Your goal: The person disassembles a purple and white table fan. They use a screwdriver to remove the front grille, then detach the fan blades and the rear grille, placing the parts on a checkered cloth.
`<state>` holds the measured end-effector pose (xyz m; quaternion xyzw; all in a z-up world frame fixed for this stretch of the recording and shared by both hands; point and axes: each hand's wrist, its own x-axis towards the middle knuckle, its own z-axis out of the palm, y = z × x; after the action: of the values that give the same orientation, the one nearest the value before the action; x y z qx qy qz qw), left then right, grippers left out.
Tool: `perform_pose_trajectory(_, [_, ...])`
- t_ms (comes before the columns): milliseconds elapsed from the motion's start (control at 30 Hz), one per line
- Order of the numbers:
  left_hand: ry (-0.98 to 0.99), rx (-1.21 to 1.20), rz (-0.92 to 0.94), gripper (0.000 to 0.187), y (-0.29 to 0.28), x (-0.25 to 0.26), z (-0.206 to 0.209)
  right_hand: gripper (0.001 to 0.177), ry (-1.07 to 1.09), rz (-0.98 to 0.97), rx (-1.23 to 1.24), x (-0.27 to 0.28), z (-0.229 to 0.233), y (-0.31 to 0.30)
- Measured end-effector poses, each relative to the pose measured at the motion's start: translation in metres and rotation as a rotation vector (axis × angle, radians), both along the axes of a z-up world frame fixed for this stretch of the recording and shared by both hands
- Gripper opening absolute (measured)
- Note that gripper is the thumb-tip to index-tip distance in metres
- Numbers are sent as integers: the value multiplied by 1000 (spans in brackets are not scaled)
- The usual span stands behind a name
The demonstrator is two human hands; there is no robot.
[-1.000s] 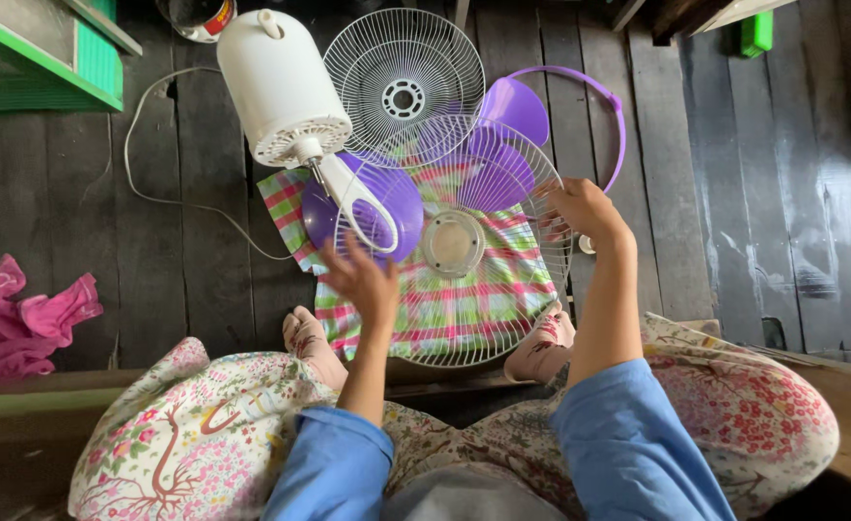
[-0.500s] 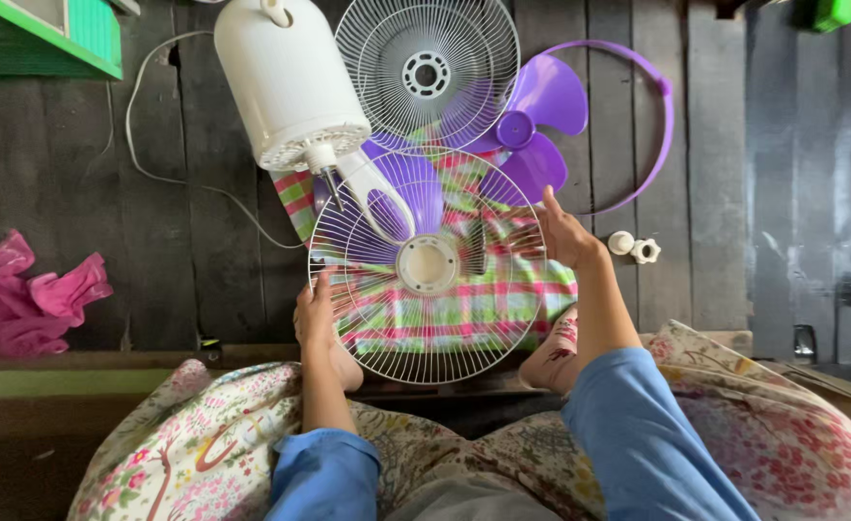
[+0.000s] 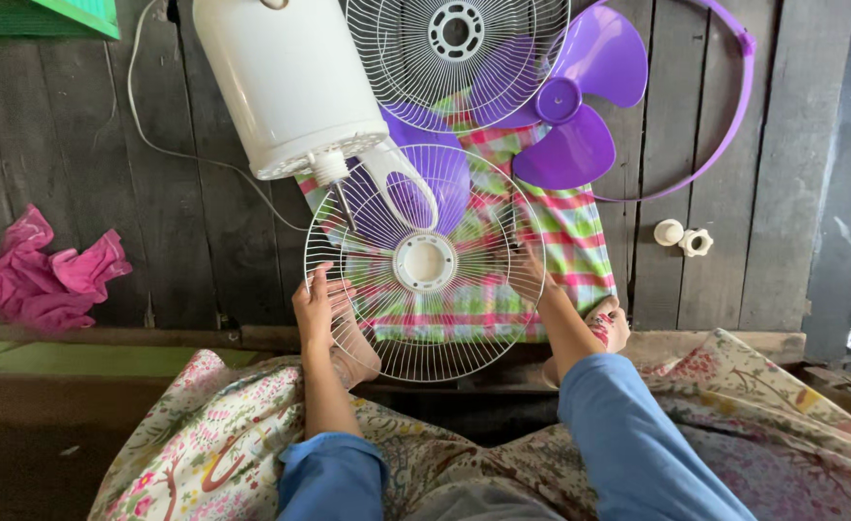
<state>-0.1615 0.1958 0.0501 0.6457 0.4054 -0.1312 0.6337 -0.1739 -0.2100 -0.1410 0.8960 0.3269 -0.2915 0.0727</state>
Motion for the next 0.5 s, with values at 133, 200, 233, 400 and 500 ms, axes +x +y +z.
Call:
perform_pose_trajectory(133, [-10, 22, -33, 40, -3, 1, 4, 34, -17, 62, -120, 6, 1, -7])
perform_pose_trajectory(200, [-66, 26, -54, 40, -4, 5, 1, 33, 76, 102, -178, 3, 5, -11])
perform_pose_trajectory(233, [-56, 33, -59, 40, -3, 4, 2, 36, 105, 107, -164, 0, 6, -11])
perform_pose_trajectory(400, [-94, 13, -47, 40, 0, 5, 4, 26, -94, 7, -108, 0, 11, -10])
perform_pose_trajectory(500, [-86, 70, -89, 40, 1, 6, 6, 22, -114, -341, 112, 1, 18, -20])
